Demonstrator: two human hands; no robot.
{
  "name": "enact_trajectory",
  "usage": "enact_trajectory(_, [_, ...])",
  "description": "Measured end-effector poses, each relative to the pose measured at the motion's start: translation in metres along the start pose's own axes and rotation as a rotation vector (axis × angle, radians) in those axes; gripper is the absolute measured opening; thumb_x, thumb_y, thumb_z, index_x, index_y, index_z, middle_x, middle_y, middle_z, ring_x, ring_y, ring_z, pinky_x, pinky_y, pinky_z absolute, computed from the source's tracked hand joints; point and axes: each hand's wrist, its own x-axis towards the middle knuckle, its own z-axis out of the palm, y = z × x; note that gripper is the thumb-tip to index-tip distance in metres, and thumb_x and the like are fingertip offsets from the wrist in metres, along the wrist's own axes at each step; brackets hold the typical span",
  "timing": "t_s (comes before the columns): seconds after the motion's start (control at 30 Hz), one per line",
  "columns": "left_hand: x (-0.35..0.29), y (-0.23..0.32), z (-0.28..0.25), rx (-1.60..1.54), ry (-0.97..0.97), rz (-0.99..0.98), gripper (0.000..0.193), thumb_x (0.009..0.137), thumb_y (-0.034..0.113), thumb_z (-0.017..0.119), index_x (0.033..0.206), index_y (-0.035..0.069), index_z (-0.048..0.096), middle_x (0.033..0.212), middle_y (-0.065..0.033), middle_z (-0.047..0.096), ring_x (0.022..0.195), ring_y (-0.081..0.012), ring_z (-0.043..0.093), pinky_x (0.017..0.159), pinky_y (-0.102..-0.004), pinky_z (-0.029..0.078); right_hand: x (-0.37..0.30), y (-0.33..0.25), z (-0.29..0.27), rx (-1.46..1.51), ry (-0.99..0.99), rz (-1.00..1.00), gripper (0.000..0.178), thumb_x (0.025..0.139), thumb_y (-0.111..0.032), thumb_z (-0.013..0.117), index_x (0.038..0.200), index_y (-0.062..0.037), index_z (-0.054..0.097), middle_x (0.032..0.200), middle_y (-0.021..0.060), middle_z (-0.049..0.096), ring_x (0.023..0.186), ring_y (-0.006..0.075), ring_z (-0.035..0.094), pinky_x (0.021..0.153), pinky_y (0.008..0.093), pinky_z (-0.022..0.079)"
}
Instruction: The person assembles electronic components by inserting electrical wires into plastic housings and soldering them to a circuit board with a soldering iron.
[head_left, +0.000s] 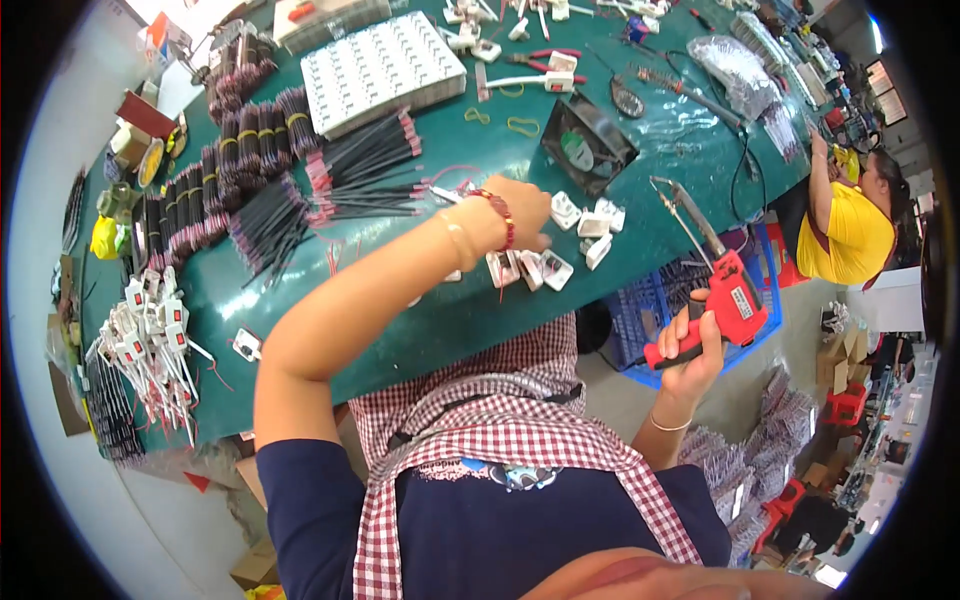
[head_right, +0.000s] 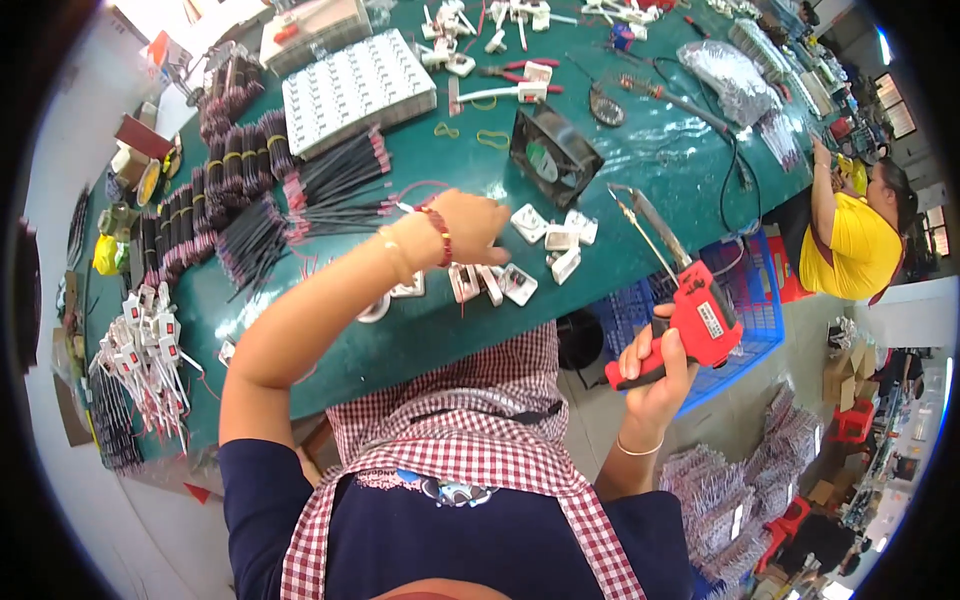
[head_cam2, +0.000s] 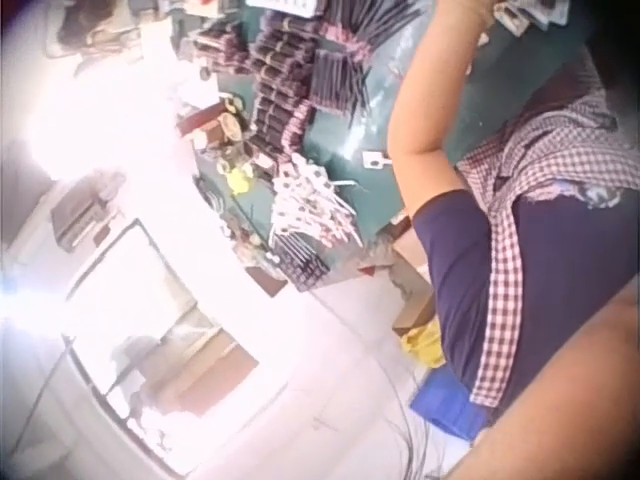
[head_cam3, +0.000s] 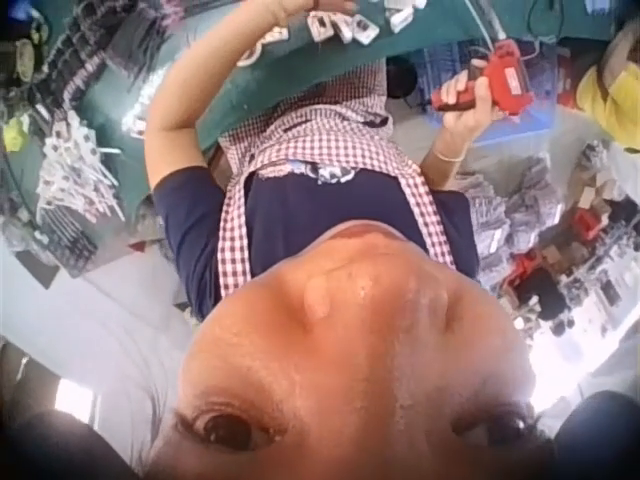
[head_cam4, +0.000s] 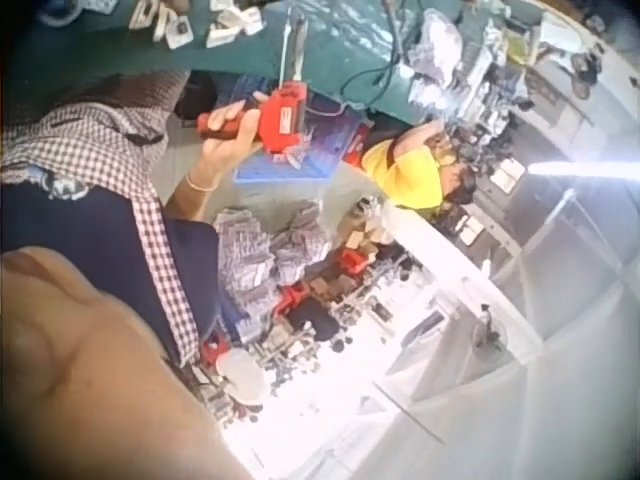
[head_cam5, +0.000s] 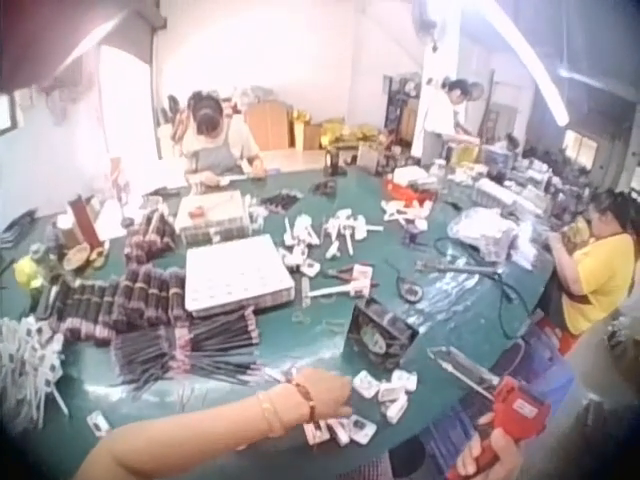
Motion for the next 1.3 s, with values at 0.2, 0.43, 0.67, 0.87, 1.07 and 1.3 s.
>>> enact_trajectory(0.2, [0.05, 0.018, 0.033, 0.05, 0.196, 0.006, 0.041, 0.075, 0.023, 0.069, 0.113, 0.012, 0.06, 0.111, -0.014, 0.055, 0.103, -0.0326, 0.059, 0.079, -0.0435, 0.053, 0.004, 0.0, 0.002, 0.047, -0.001, -0.038, 0.029, 0.096, -0.022, 0.051, 0.118, -0.0023, 0.048, 0.068, 0.0055, 0.051, 0.045, 0.0133, 0.046, 0.041, 0.0265, 0.04])
enact_trajectory(0.43, [0.034, -0.005, 0.008, -0.096, 0.358, -0.037, 0.031, 0.087, 0.023, 0.051, 0.104, -0.001, 0.062, 0.103, -0.0191, 0.063, 0.094, -0.0344, 0.064, 0.082, -0.0435, 0.053, 0.002, 0.003, -0.003, 0.023, 0.064, -0.075, 0.03, 0.098, -0.023, 0.05, 0.117, 0.0, 0.048, 0.067, 0.0048, 0.048, 0.044, 0.0106, 0.042, 0.04, 0.0238, 0.04])
enact_trajectory(0.67, [-0.111, -0.031, -0.006, -1.248, 0.599, -0.039, 0.027, 0.098, 0.015, 0.049, 0.121, 0.002, 0.054, 0.107, -0.0084, 0.064, 0.1, -0.0164, 0.062, 0.09, -0.029, 0.047, 0.006, 0.008, -0.009, -0.001, 0.057, -0.09, 0.029, 0.098, -0.024, 0.049, 0.117, -0.0008, 0.048, 0.068, 0.0045, 0.049, 0.044, 0.0099, 0.043, 0.041, 0.0236, 0.041])
enact_trajectory(0.87, [-0.155, 0.011, 0.06, -1.579, 0.923, -0.427, 0.017, 0.091, 0.008, 0.062, 0.105, 0.0, 0.056, 0.094, -0.0041, 0.064, 0.086, -0.0101, 0.061, 0.076, -0.0241, 0.049, 0.017, 0.012, 0.014, 0.077, 0.011, -0.021, 0.029, 0.097, -0.021, 0.052, 0.117, 0.0007, 0.048, 0.067, 0.006, 0.05, 0.044, 0.012, 0.044, 0.042, 0.0246, 0.04])
enact_trajectory(1.07, [-0.17, -0.011, 0.069, -1.239, 0.971, -0.596, 0.022, 0.085, 0.013, 0.063, 0.097, -0.004, 0.069, 0.091, -0.0081, 0.069, 0.083, -0.0113, 0.061, 0.076, -0.0263, 0.048, 0.021, 0.015, 0.024, 0.045, -0.124, 0.0, 0.03, 0.1, -0.024, 0.046, 0.119, -0.0001, 0.049, 0.071, 0.0052, 0.049, 0.048, 0.0101, 0.044, 0.045, 0.0238, 0.04])
enact_trajectory(1.3, [-0.157, -0.016, 0.074, -1.109, 1.069, -0.746, 0.021, 0.087, 0.014, 0.062, 0.098, -0.003, 0.067, 0.087, -0.003, 0.065, 0.078, -0.0073, 0.057, 0.07, -0.0225, 0.046, 0.021, 0.016, 0.013, 0.028, -0.077, 0.023, 0.033, 0.099, -0.024, 0.046, 0.121, 0.0, 0.048, 0.071, 0.0054, 0.049, 0.049, 0.0105, 0.045, 0.046, 0.0248, 0.04])
